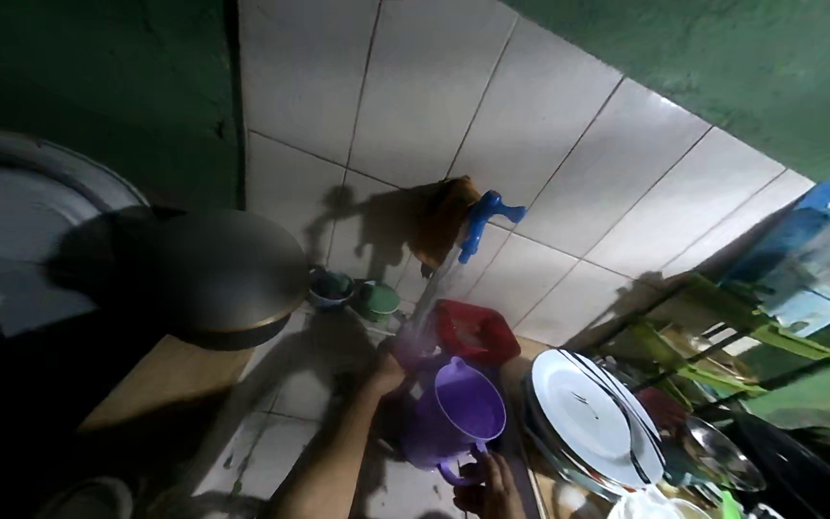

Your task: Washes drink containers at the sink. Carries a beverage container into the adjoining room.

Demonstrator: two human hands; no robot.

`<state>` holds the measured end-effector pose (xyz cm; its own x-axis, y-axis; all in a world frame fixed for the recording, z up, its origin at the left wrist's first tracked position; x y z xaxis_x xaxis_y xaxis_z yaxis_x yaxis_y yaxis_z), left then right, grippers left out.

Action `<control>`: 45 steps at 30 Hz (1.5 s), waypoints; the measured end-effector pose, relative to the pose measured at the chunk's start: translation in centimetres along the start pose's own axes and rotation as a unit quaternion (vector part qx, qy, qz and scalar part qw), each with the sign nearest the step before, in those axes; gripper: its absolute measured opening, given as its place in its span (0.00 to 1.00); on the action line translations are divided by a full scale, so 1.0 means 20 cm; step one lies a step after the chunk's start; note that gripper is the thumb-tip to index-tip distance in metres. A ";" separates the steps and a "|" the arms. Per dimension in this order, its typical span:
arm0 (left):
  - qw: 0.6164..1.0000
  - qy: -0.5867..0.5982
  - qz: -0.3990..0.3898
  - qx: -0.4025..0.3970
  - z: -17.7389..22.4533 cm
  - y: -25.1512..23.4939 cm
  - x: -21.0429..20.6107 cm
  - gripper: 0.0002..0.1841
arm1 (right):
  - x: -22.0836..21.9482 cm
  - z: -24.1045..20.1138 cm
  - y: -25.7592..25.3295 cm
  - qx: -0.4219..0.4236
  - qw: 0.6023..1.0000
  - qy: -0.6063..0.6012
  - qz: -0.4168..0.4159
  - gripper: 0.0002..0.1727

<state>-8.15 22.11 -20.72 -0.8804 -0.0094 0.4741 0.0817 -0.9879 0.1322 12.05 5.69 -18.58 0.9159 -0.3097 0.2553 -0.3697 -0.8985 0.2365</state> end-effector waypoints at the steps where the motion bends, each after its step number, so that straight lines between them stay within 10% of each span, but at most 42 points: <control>1: 1.000 -0.019 -0.017 0.017 0.00 0.06 0.04 0.35 | 0.00 -0.01 -0.03 0.004 1.000 0.012 -0.002 0.25; 12: 0.998 0.048 -0.036 0.021 -0.19 0.66 0.21 0.44 | -0.36 -0.20 -0.45 0.069 0.986 0.039 -0.144 0.24; 22: 0.999 0.010 -0.018 -0.031 -0.26 0.86 0.34 0.56 | -0.33 -0.14 -0.32 0.176 0.979 0.095 -0.030 0.26; 25: 0.992 -0.064 0.092 -0.056 -0.31 1.02 0.61 0.48 | -0.29 0.06 -0.24 0.199 0.968 0.074 -0.131 0.29; 30: 0.956 -0.159 0.235 0.077 -0.57 1.32 1.06 0.39 | -0.45 0.19 -0.03 0.193 0.948 0.063 -0.246 0.63; 36: 0.962 -0.131 0.209 0.118 -0.83 1.41 1.17 0.48 | -0.66 0.18 0.01 0.183 0.970 -0.036 -0.157 0.63; 45: 0.967 -0.165 0.148 0.126 -0.69 1.24 0.99 0.17 | -0.69 0.13 0.01 0.168 0.978 -0.058 -0.111 0.56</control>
<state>-30.03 -4.64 -19.98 -0.6077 -0.1942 0.7701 0.4541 -0.8805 0.1363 -0.33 8.96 -24.40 0.9864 -0.1114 0.1205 -0.1058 -0.9930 -0.0516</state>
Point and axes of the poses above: each hand's wrist, its own y-axis away from the middle knuckle, its own x-axis out of the back of the hand, z = x × y, the point moved 2 cm from there along -y, towards the middle knuckle, and after that the axes turned 7 degrees about z, right-handed, at the moved point
